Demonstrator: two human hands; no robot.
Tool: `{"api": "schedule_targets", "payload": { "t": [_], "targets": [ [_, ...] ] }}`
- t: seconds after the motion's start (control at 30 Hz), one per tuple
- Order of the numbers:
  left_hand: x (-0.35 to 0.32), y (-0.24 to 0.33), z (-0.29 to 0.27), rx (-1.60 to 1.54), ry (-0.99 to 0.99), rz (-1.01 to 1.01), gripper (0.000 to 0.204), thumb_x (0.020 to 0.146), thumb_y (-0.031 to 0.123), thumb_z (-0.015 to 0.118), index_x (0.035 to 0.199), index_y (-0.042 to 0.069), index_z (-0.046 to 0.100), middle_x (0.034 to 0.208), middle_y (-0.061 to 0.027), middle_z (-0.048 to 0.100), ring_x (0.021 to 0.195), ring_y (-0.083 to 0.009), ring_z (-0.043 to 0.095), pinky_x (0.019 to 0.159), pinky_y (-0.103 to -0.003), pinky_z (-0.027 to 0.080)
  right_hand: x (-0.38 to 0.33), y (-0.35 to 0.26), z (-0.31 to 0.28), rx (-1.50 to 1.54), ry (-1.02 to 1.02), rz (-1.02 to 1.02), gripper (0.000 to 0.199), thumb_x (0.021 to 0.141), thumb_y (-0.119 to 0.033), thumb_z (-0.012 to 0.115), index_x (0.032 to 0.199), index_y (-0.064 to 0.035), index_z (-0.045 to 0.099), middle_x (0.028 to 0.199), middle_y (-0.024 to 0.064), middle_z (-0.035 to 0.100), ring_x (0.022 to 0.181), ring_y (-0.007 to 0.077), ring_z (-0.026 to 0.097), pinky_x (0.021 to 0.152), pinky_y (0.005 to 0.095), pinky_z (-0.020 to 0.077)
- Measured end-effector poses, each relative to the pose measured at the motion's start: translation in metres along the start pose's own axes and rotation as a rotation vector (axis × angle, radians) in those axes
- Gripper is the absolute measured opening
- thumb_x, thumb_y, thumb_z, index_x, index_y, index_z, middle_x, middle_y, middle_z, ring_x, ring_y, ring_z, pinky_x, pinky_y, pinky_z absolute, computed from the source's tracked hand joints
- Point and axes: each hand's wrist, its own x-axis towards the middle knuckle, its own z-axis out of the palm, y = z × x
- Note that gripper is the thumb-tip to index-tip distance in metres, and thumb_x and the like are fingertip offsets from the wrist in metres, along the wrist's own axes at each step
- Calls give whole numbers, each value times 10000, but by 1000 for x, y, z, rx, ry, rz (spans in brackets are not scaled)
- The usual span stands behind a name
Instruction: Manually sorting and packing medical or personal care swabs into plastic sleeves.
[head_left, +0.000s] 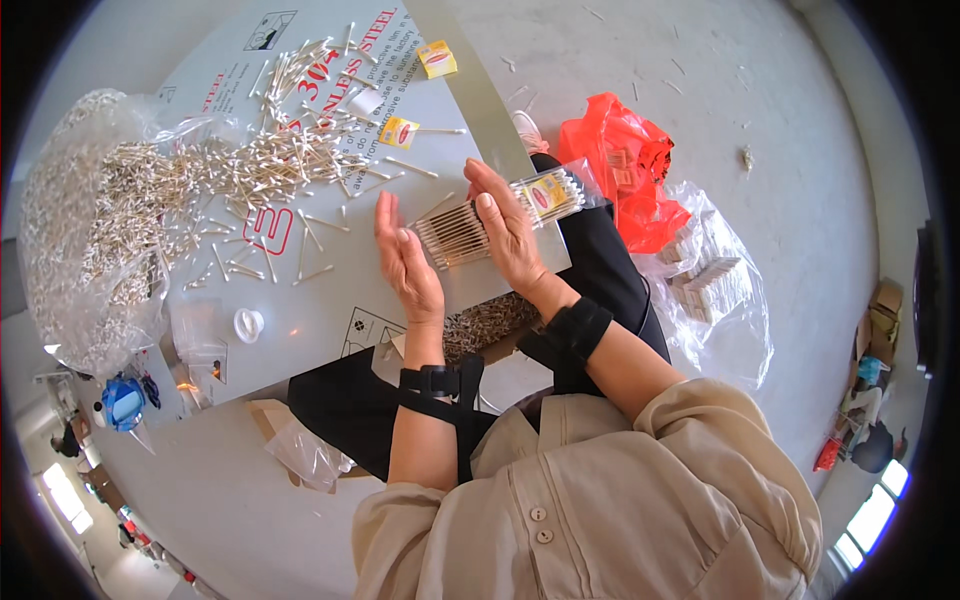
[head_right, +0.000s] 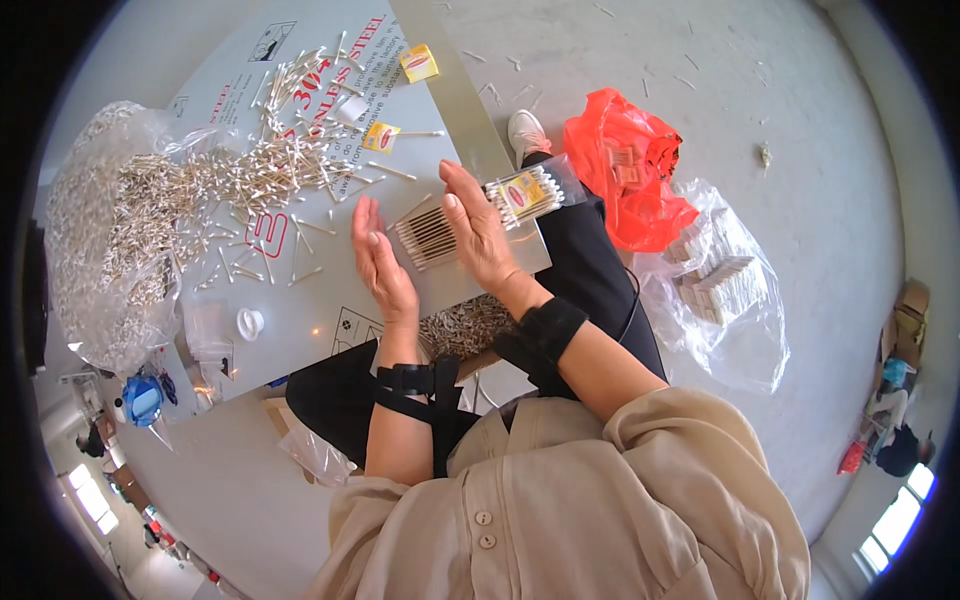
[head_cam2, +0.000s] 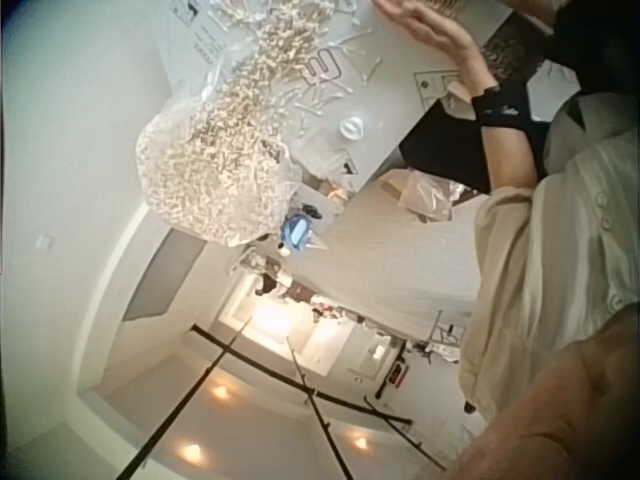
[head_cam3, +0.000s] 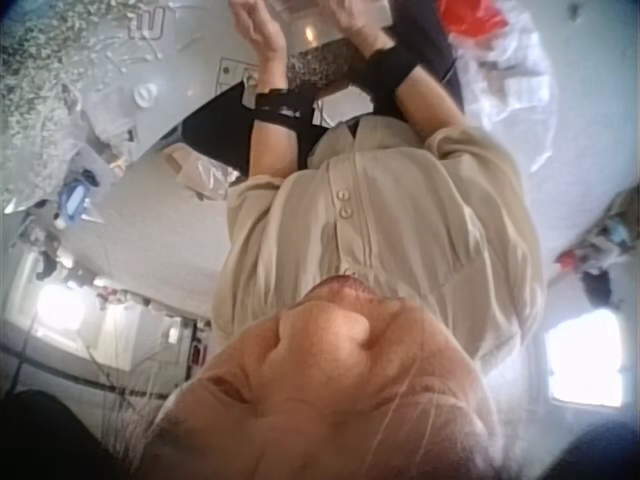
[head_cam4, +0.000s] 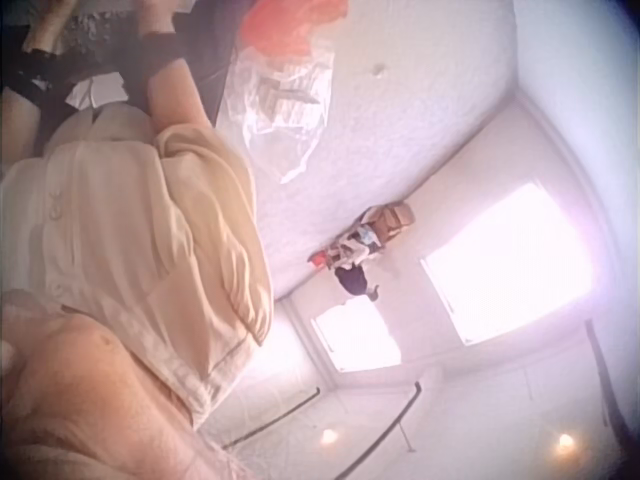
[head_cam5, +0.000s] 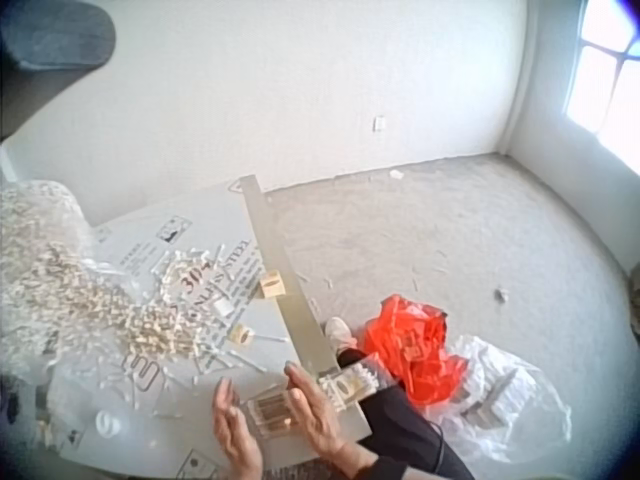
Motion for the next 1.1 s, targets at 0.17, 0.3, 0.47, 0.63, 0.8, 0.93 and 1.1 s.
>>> {"api": "schedule_targets", "payload": {
  "t": [0.17,0.3,0.47,0.63,0.8,0.93,1.1],
  "targets": [
    [13,-1,4,6,-70,5,560,1048,387,375,1418,-33,379,1419,-199,443,1279,-295,480,1086,-416,370,6,2,9,120,-85,42,498,1046,-300,446,1411,37,413,1416,188,472,1339,256,432,1100,335,336],
    [25,-8,-3,-43,-76,-22,539,1051,389,375,1398,-22,410,1367,-173,492,1138,-249,571,969,-372,458,18,7,7,118,3,9,489,1040,-289,463,1393,47,425,1393,196,492,1336,272,436,1095,337,340],
    [31,-1,-6,51,-193,-67,569,1044,427,381,1398,-17,418,1287,-171,546,1037,-229,607,904,-356,487,37,-2,0,-77,-103,10,455,1041,-274,461,1351,58,461,1316,189,548,1209,263,550,1010,331,431],
    [27,2,-9,34,-199,-75,561,1046,419,374,1402,-13,419,1277,-171,555,1049,-223,605,920,-366,478,27,-6,-5,-134,-164,63,480,1051,-290,441,1376,63,439,1311,165,554,1146,225,590,991,321,456],
    [5,1,-2,59,-49,21,558,1047,401,362,1395,-33,414,1358,-193,504,1217,-274,525,1057,-412,390,5,-6,-4,-22,-105,55,495,1052,-300,431,1402,49,425,1356,169,526,1277,232,507,1079,333,397],
    [-3,-1,7,30,2,15,553,1047,377,362,1395,-51,395,1400,-216,461,1289,-314,476,1118,-442,337,-4,-2,4,66,-25,44,497,1054,-298,422,1420,39,412,1394,162,496,1337,232,446,1119,340,353],
    [-4,-2,11,-30,20,-12,526,1044,351,375,1379,-52,403,1388,-219,470,1276,-320,487,1114,-450,342,-5,-1,11,180,20,74,483,1059,-287,408,1423,30,413,1413,158,480,1344,227,434,1131,343,340]
  ]
}}
